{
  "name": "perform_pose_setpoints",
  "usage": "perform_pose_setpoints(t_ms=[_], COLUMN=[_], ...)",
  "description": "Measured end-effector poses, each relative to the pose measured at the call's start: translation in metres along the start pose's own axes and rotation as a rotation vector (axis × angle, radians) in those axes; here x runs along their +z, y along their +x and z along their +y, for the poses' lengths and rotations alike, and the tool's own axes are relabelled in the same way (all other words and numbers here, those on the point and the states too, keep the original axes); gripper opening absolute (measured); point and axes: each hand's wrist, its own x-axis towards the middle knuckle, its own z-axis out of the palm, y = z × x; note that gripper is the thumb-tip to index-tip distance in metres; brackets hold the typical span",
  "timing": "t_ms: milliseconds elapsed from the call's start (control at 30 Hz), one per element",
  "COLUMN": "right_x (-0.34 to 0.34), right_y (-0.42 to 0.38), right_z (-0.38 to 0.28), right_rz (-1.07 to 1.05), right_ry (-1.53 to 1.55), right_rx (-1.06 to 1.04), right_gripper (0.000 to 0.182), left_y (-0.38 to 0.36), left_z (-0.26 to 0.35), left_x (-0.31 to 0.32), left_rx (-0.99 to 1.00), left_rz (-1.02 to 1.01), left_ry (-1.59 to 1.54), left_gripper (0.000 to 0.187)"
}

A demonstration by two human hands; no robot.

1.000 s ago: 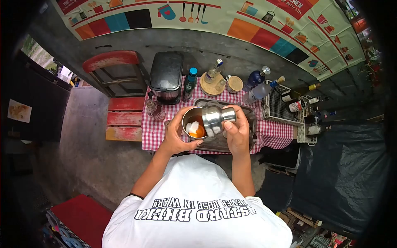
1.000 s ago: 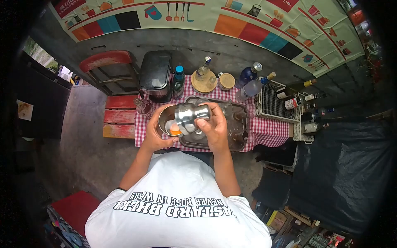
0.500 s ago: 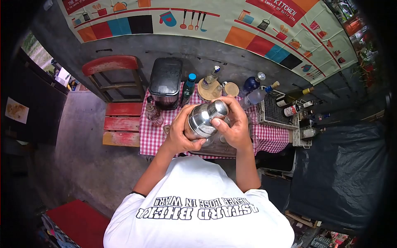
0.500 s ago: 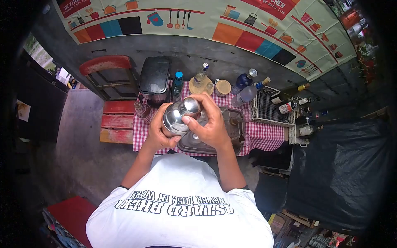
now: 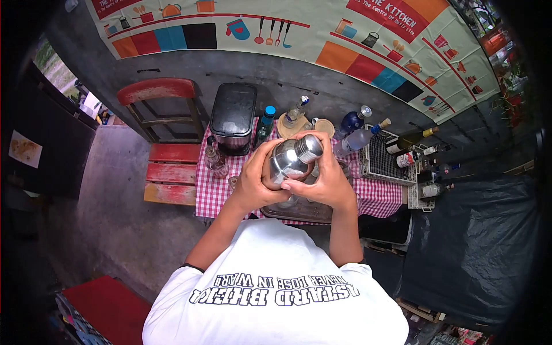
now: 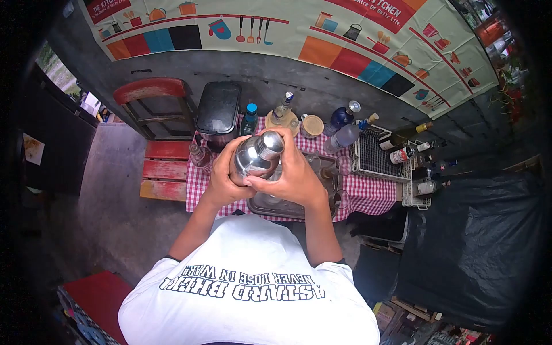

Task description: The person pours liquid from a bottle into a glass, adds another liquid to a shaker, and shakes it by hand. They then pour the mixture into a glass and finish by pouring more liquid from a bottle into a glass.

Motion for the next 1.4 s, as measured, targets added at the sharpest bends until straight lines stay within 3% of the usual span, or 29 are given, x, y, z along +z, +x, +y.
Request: perform_pose_setpoints(t_ms=[700, 800, 833, 900, 967, 1033, 1100, 1133, 1233, 1300, 1333, 1400], right_x=[-0.026, -0.035, -0.039, -0.049, -0.059, -0.064, -0.059, -0.061, -0.062, -0.067, -0.07, -0.077], right_y=[-0.005, -0.009, -0.01, -0.017, -0.028, -0.038, -0.048, -0.054, -0.071, -0.084, -0.091, -0.101], right_z=[0.013, 0.011, 0.012, 0.013, 0.017, 0.028, 0.033, 0.03, 0.044, 0.055, 0.064, 0.069], right_rz=[0.002, -0.027, -0.002, 0.037, 0.073, 0.062, 0.025, 0.063, 0.168, 0.203, 0.227, 0.312], right_ry=[-0.033, 0.059, 0.071, 0.082, 0.232, 0.19, 0.316, 0.367, 0.553, 0.552, 0.523, 0.426], right_rx=[-0.001, 0.068, -0.028, -0.125, 0.001, 0.011, 0.055, 0.085, 0.108, 0.122, 0.105, 0.046], right_gripper=[0.094, 0.104, 0.112, 0.121, 0.135, 0.134, 0.127, 0.118, 0.113, 0.109, 0.107, 0.101], left_y=[0.025, 0.034, 0.037, 0.039, 0.038, 0.039, 0.038, 0.038, 0.034, 0.034, 0.038, 0.046], left_z=[0.011, 0.011, 0.013, 0.019, 0.023, 0.029, 0.031, 0.033, 0.035, 0.024, 0.017, 0.029], left_x=[0.017, 0.026, 0.03, 0.041, 0.054, 0.07, 0.087, 0.097, 0.121, 0.129, 0.127, 0.137], left_rx=[0.077, 0.166, 0.173, 0.069, 0.025, -0.079, -0.106, -0.131, -0.241, -0.224, -0.085, -0.109], left_rz=[-0.039, -0.04, -0.049, 0.004, -0.015, 0.028, -0.013, -0.005, -0.018, -0.077, -0.153, -0.147], left_ry=[0.11, 0.096, 0.1, -0.126, -0.207, -0.443, -0.467, -0.506, -0.592, -0.375, -0.063, -0.151], left_gripper=[0.103, 0.099, 0.099, 0.094, 0.09, 0.092, 0.094, 0.095, 0.099, 0.102, 0.105, 0.106])
